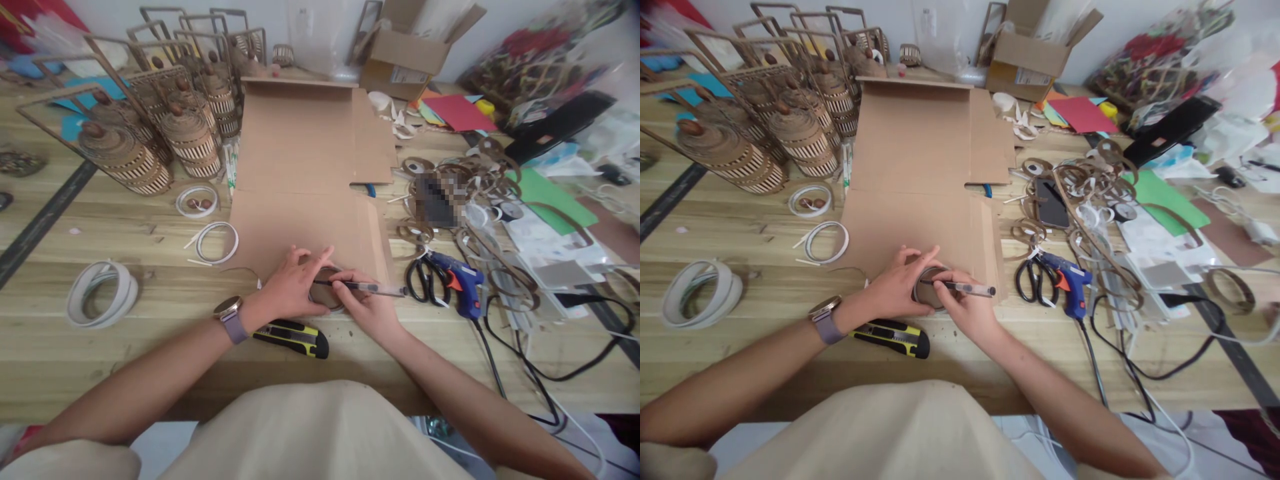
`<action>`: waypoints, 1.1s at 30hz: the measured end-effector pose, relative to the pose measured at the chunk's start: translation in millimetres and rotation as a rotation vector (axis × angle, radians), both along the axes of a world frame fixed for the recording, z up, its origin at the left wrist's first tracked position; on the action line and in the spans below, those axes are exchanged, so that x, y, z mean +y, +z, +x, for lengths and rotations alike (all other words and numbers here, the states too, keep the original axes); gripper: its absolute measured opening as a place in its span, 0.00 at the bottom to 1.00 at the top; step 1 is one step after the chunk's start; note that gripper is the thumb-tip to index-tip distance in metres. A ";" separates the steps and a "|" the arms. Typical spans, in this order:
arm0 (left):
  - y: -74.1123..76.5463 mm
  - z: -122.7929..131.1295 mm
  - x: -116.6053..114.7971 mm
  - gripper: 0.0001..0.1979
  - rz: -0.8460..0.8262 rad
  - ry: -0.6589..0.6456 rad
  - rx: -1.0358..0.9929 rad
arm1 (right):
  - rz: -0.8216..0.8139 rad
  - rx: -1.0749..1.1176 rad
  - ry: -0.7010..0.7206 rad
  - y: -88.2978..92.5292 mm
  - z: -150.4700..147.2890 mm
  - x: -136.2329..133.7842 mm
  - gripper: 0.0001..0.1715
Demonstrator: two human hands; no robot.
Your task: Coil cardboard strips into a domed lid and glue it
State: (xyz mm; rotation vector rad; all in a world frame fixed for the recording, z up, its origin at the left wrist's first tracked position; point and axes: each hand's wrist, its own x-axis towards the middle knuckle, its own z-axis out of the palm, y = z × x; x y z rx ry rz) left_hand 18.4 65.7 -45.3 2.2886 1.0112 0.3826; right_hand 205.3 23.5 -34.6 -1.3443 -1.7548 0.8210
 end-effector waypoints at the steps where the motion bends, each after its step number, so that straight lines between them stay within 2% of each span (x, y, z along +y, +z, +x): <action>1: 0.3 0.1 0.2 0.57 0.000 -0.001 0.002 | -0.009 0.000 0.007 0.7 -0.1 -1.4 0.08; 7: 4.1 1.8 0.0 0.56 -0.008 0.002 0.046 | -0.116 0.019 0.049 7.9 7.1 -5.8 0.10; 12: 3.1 0.8 -0.4 0.55 0.004 -0.001 0.036 | -0.123 0.024 0.019 9.0 7.2 0.0 0.11; 19: 5.0 0.5 -0.2 0.55 0.001 -0.013 0.036 | -0.151 0.013 0.087 12.2 1.0 3.3 0.13; 23: 10.9 1.7 -0.5 0.54 -0.021 -0.011 0.078 | -0.191 -0.021 0.119 17.0 7.3 4.2 0.13; 26: 9.7 1.5 -0.8 0.54 -0.002 -0.015 0.096 | -0.231 -0.088 0.132 22.2 17.2 6.9 0.12; 30: 3.5 0.6 -1.0 0.55 0.042 -0.011 0.086 | -0.145 -0.078 0.062 27.8 34.4 10.0 0.13; 33: 2.2 0.5 -1.3 0.56 0.040 -0.007 0.094 | -0.007 -0.067 -0.017 22.1 43.3 7.8 0.11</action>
